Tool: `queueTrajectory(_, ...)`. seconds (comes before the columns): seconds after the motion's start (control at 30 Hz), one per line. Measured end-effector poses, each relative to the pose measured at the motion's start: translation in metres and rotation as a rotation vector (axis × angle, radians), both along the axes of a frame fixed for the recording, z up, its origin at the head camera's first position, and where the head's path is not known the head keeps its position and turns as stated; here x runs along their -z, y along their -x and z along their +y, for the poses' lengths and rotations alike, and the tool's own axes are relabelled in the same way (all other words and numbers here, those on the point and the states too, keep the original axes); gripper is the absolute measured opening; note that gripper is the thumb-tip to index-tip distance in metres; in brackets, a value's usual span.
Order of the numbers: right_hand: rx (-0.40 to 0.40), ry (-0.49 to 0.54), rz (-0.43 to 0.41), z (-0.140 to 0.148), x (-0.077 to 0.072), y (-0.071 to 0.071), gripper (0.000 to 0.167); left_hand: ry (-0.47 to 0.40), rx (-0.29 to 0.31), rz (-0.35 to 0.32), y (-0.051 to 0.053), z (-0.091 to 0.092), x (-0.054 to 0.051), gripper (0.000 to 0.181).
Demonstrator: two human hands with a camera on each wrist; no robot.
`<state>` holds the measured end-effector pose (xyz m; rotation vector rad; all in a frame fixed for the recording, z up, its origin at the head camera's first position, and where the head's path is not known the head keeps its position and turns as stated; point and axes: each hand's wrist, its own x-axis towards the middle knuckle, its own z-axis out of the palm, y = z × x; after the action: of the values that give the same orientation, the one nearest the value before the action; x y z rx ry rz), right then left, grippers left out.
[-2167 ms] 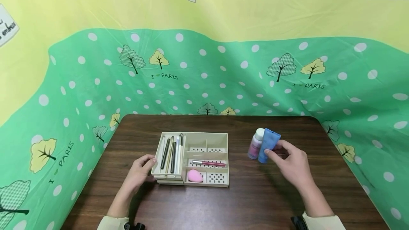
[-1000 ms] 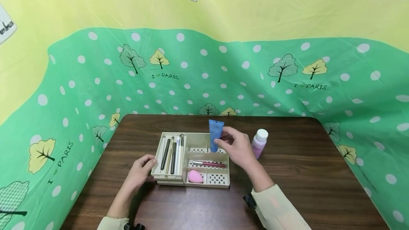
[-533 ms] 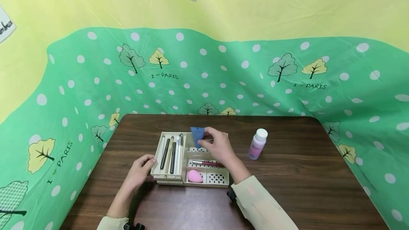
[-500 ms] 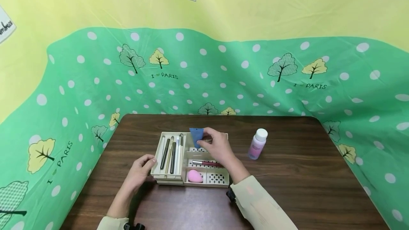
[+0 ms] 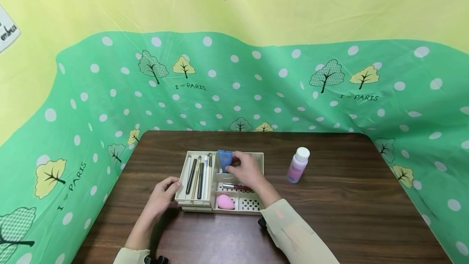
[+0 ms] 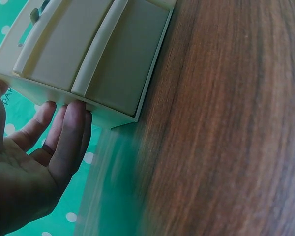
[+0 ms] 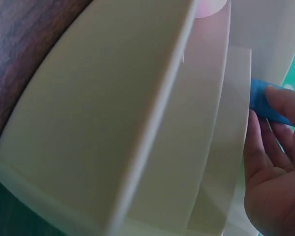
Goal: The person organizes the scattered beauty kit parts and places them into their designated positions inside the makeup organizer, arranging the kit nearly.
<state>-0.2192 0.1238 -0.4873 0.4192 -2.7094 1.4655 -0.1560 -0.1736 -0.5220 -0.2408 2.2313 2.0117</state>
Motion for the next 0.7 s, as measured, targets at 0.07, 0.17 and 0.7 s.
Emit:
queueTrajectory(0.07, 0.002, -0.041, 0.007, 0.0002, 0.0003, 0.0009, 0.016, 0.003, 0.0, 0.003, 0.0003, -0.0001, 0.0003, 0.018)
queueTrajectory(0.17, -0.003, -0.083, 0.004, 0.0007, 0.0005, 0.001, 0.017, 0.009, 0.001, 0.007, 0.0004, -0.0002, 0.0008, 0.018)
queueTrajectory(0.7, -0.01, 0.05, -0.055, 0.005, 0.0019, -0.0073, 0.04, 0.003, 0.009, 0.011, -0.0027, 0.0006, -0.0017, 0.021)
